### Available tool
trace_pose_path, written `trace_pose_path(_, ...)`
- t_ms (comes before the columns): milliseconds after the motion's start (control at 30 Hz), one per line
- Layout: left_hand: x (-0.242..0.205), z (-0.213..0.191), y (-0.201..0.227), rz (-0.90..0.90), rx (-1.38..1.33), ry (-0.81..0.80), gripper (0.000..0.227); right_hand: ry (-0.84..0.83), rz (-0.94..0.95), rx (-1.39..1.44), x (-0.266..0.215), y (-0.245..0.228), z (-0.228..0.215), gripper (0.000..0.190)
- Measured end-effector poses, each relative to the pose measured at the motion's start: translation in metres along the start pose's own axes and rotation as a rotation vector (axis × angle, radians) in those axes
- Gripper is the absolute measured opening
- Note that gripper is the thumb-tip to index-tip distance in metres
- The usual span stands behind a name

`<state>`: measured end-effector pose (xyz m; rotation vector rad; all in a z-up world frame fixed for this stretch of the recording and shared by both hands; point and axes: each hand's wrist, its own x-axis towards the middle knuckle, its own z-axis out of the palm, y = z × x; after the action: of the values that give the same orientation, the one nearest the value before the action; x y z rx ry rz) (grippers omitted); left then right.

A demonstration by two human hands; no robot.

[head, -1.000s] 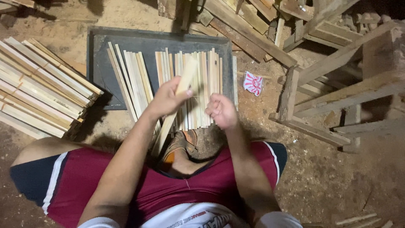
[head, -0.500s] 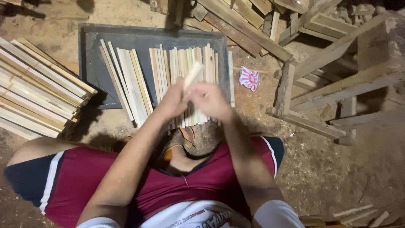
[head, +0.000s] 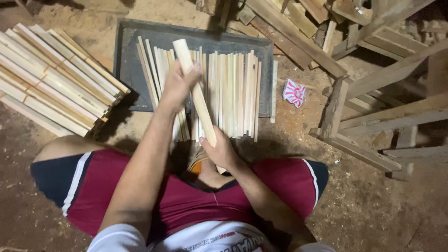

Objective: The person sits cross-legged on the floor and repeatedly picks up thin wooden sticks from a pile, rubs them together by hand, and places them into a separate stack. The process is repeated continuously throughout the clip.

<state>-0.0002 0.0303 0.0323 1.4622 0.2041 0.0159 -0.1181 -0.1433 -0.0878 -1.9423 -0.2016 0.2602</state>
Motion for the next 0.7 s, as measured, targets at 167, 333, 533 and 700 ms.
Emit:
trace_pose_path(167, 0.018, -0.030, 0.023, -0.061, -0.360, 0.226, 0.035, -0.072, -0.320, -0.037, -0.005, -0.029, -0.003, 0.032)
trace_pose_path(333, 0.002, 0.008, -0.031, -0.037, -0.186, 0.225, 0.026, 0.014, -0.053, -0.078, 0.009, -0.046, 0.004, 0.034)
trace_pose_path(533, -0.025, 0.044, -0.040, -0.059, -0.353, 0.103, 0.026, 0.107, -0.029, -0.023, 0.026, -0.062, -0.012, 0.053)
trace_pose_path(700, 0.002, 0.009, 0.001, -0.003, -0.488, 0.211, 0.035, 0.021, -0.038, -0.065, 0.008, -0.028, -0.006, 0.031)
